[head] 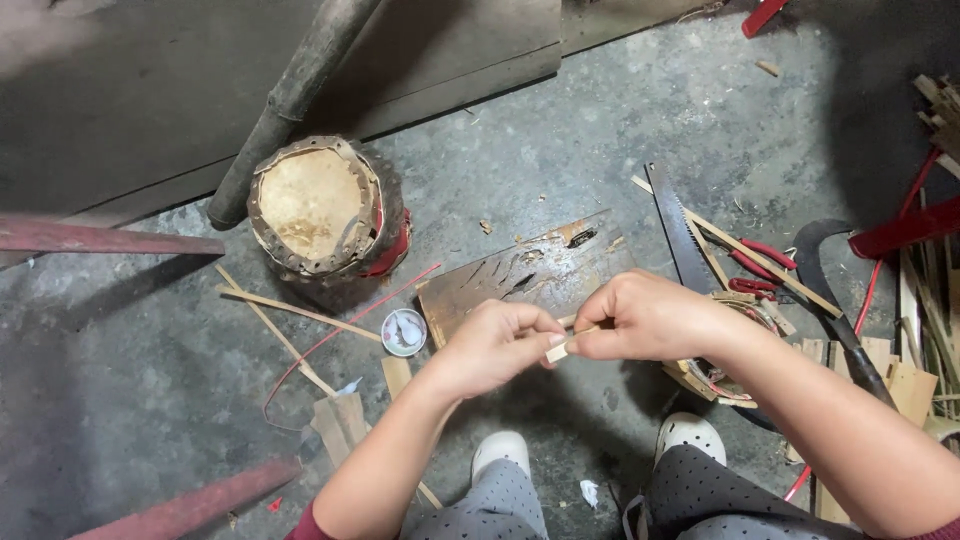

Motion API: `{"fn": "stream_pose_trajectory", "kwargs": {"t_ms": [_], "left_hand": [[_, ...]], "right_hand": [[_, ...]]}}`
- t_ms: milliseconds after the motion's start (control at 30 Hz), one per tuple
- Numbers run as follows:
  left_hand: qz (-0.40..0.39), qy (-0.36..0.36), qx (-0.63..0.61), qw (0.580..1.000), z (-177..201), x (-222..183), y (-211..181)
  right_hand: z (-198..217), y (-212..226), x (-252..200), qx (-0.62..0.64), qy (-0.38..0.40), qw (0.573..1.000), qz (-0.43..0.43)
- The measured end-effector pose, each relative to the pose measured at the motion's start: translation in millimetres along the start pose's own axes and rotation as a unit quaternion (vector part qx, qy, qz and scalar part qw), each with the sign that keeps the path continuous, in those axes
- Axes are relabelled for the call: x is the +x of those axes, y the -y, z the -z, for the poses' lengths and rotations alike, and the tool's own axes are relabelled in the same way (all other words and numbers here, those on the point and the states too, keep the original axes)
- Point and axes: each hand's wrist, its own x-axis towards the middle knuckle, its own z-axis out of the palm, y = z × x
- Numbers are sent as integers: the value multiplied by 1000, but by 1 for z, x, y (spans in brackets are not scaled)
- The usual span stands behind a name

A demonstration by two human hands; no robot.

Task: Assembling wooden slats into a cylindrical drum shell and using a curved blade to shave and shape the exterior surface.

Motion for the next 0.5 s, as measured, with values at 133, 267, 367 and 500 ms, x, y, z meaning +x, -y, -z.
{"fn": "stream_pose_trajectory", "kwargs": {"t_ms": [133,267,367,500], "left_hand": [[-7,-25,27,999,-5,-1,-4],[-45,-22,77,996,-4,-3,-2],[-59,14,59,996,-2,-10,-4],[-79,38,21,996,-3,-9,-1]], "right_hand": [[-3,-6,1,-6,-2,1000,-23],[-3,-6,1,0,-8,999,-52],[-5,-13,2,7,-11,998,-66],[-7,-16,4,6,-9,997,-70]]}}
